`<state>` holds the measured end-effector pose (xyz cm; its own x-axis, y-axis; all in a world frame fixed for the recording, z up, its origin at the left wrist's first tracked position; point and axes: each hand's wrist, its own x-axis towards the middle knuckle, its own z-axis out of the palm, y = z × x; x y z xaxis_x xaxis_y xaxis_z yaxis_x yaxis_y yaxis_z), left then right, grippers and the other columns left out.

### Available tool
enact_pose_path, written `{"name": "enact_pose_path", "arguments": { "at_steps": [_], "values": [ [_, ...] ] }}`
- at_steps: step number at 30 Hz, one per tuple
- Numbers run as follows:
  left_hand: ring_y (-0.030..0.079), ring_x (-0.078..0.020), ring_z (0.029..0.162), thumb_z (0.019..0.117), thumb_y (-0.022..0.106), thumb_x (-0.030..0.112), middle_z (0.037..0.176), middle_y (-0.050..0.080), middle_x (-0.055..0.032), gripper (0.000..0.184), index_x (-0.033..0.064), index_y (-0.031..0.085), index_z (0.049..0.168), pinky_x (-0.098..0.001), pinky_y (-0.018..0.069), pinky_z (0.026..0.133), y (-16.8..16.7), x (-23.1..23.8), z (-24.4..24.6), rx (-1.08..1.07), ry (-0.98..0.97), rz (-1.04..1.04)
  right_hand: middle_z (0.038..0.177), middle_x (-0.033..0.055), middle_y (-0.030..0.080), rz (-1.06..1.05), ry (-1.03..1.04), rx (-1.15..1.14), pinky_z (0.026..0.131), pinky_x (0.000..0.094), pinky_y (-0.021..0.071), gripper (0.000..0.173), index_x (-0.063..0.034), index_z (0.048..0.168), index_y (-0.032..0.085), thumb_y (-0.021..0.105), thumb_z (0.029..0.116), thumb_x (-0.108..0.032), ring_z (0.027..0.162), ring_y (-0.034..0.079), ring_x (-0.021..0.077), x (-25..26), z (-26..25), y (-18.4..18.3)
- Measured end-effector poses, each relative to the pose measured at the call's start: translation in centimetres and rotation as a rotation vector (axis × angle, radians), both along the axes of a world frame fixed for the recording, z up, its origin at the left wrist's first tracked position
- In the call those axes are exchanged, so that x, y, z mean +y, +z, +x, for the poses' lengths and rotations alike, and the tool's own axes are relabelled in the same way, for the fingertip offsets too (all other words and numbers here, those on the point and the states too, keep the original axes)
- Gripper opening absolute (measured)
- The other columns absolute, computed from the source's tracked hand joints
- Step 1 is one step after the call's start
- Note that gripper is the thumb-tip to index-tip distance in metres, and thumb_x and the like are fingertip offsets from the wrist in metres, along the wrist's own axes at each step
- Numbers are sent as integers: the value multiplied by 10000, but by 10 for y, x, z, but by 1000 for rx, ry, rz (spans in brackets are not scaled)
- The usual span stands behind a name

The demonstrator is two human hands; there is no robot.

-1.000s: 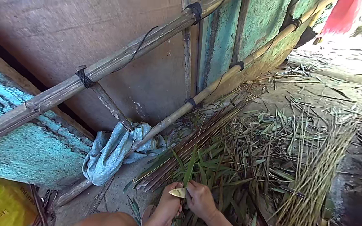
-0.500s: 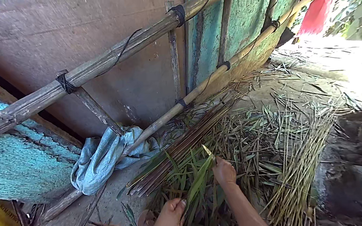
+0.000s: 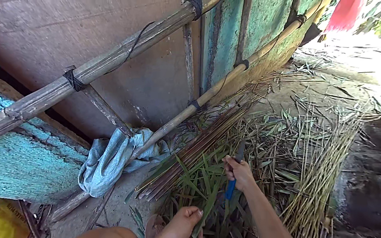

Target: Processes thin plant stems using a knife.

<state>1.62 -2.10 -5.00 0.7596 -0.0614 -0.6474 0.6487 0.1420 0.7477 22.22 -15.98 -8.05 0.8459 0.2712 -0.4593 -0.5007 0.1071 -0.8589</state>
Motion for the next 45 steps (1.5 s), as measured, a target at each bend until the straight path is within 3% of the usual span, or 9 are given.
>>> {"name": "enact_pose_path", "arguments": {
  "at_steps": [4, 9, 19, 25, 34, 39, 41, 43, 45],
  "values": [
    [485, -37, 463, 1132, 361, 200, 626, 533, 27, 260, 69, 552, 1013, -166, 418, 451, -1, 0, -1, -3, 137, 36, 619, 0, 549, -306, 273, -224, 420, 203, 373, 335, 40, 1117, 635, 340, 1125, -119, 436, 432, 54, -11, -1, -1],
    [442, -41, 428, 1140, 336, 231, 603, 478, 22, 262, 59, 522, 1071, -166, 403, 425, 4, 3, 11, -4, 352, 85, 995, 234, 691, -734, 905, -582, 898, 557, 515, 298, 51, 1125, 684, 470, 1063, -148, 979, 675, 377, 18, -58, 12],
    [376, -28, 413, 1137, 349, 209, 617, 447, 33, 239, 86, 516, 1017, -156, 341, 390, 7, 1, 13, -33, 488, 69, 767, 178, 706, -751, 513, -1313, 528, 479, 569, 97, 30, 757, 691, 745, 703, -30, 647, 723, 332, 34, -127, -25],
    [372, -26, 400, 1134, 324, 151, 566, 405, 48, 212, 82, 482, 1011, -156, 350, 398, 13, -1, 9, 12, 443, 50, 1000, 222, 733, -958, 747, -949, 759, 547, 572, 155, 40, 1004, 735, 638, 926, -52, 903, 731, 399, 35, -114, -3],
    [389, -44, 404, 1137, 342, 221, 564, 399, 39, 252, 77, 504, 1009, -178, 371, 406, 12, -4, 7, -32, 299, 123, 1269, 203, 670, -1217, 762, -639, 902, 522, 553, 319, -44, 1312, 661, 568, 1019, -131, 1094, 692, 377, 36, -85, 13],
    [376, -31, 412, 1132, 344, 183, 554, 397, 54, 255, 93, 516, 966, -167, 354, 419, 3, -8, -4, -57, 215, 117, 1288, 239, 658, -1219, 482, -328, 983, 604, 502, 334, -50, 1343, 613, 452, 1089, -195, 1197, 643, 426, -7, -15, -5],
    [426, -44, 419, 1132, 344, 183, 558, 431, 45, 255, 89, 520, 973, -180, 406, 432, -1, -6, -7, -55, 210, 120, 1143, 230, 695, -1007, 258, -260, 892, 541, 540, 316, -24, 1303, 645, 445, 1085, -136, 1032, 685, 367, -28, 7, -13],
    [547, -87, 463, 1137, 329, 201, 583, 509, 16, 263, 75, 525, 1015, -226, 517, 495, -2, -4, -6, -36, 164, 123, 675, 40, 575, -552, 2, -204, 442, 259, 394, 316, -4, 1140, 660, 386, 1124, -162, 485, 473, 114, -27, 8, -14],
    [660, -128, 567, 1138, 325, 205, 657, 606, -18, 271, 52, 531, 1053, -282, 595, 604, -5, -2, -2, -46, 55, 151, 587, -21, 528, -98, -56, -72, 353, 175, 305, 386, 5, 1142, 629, 348, 1143, -259, 380, 372, 27, -13, -3, 6]
  ]
}}
